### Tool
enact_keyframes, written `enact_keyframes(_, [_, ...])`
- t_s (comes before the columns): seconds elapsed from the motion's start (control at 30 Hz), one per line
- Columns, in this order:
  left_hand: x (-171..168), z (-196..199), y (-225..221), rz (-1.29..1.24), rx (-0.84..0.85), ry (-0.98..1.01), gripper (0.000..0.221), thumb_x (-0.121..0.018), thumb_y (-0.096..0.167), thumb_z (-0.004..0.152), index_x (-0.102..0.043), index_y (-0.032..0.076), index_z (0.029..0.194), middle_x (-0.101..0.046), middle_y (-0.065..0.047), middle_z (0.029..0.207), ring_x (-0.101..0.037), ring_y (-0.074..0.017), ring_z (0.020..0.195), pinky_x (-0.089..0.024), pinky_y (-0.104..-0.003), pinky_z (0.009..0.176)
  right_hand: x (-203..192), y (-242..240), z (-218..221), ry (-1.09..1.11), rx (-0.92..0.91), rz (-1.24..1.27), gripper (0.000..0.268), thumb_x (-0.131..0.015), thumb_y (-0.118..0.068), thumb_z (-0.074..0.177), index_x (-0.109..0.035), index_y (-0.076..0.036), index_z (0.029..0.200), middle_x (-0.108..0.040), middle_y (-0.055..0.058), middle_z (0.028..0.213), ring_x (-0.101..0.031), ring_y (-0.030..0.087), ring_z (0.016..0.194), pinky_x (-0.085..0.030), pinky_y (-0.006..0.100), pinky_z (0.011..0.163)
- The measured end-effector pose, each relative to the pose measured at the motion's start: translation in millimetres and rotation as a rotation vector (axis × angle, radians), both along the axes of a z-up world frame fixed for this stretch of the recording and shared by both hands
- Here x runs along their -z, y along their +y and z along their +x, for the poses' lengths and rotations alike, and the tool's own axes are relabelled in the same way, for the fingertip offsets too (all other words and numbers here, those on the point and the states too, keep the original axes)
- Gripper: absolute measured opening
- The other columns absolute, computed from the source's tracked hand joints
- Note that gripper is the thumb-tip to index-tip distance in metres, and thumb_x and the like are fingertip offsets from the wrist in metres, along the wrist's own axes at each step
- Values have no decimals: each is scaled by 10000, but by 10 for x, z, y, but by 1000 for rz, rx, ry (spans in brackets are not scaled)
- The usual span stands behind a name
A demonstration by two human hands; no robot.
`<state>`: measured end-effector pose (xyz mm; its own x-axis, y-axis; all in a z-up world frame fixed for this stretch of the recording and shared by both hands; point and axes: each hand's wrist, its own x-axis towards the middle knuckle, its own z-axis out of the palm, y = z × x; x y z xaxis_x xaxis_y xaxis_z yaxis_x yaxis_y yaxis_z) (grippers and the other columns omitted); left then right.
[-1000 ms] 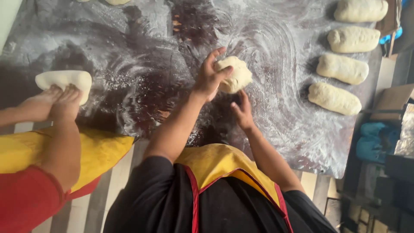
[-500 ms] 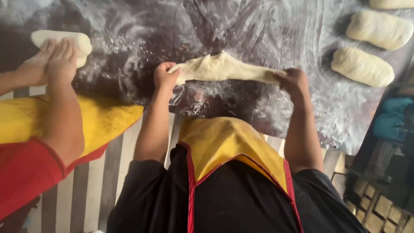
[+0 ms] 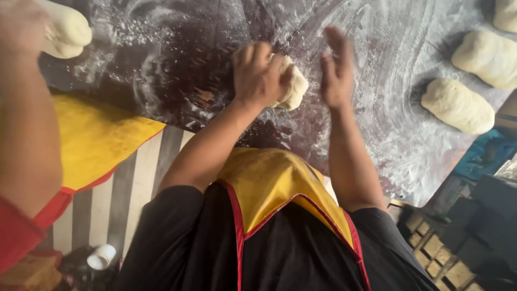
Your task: Knead and shape portions of dough on a floured work surface.
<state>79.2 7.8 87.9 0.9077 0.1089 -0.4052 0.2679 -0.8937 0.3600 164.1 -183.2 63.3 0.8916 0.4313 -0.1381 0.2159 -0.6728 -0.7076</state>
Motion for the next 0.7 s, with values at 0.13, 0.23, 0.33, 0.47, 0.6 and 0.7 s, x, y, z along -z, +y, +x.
enact_keyframes(0.13, [942,80,-240,351,65,-291,713,-395,663,1091,-245,126,1534,-236,-140,1636,-205,-319,1558,-164,-558,1283,115,650,-197,-83,-219,27,751,-475,-479,1055,-284,-72,1657,-310,178,1721,-258,433,1604,-223,602,1303])
enact_keyframes(0.23, [989,-6,-200,320,66,-224,821,-362,554,1126,1,84,1694,-9,-182,1779,-5,-333,1657,-9,-567,1344,129,883,-266,-137,-335,-120,803,-428,-561,1030,-285,-79,1656,-306,154,1724,-199,430,1619,-106,589,1329])
enact_keyframes(0.33, [938,113,-129,186,48,-225,818,-353,538,1114,38,138,1711,45,-177,1766,65,-355,1639,17,-609,1303,222,905,-165,-229,-348,-241,835,-417,-646,988,-321,-133,1639,-315,92,1714,-181,396,1624,-61,572,1329])
enact_keyframes(0.47, [643,369,19,49,69,-134,774,-366,510,1102,0,162,1688,11,-153,1752,52,-383,1599,28,-659,1256,261,949,-12,-281,-310,-385,838,-393,-616,986,-323,-106,1648,-310,103,1724,-162,420,1603,-68,613,1296])
enact_keyframes(0.6, [518,561,148,26,88,-119,742,-393,475,1107,-66,164,1695,-9,-157,1753,47,-402,1609,14,-676,1270,616,795,314,-257,-212,-245,846,-404,-623,1003,-291,-91,1652,-294,136,1723,-154,415,1613,-85,610,1300])
enact_keyframes(0.7, [720,636,381,-653,35,126,679,-489,475,1044,-366,44,1555,-262,-236,1608,-171,-392,1516,-87,-556,1304,698,480,471,-276,-547,-358,774,-506,-375,1003,-302,-65,1683,-218,194,1761,-84,535,1557,-157,665,1221])
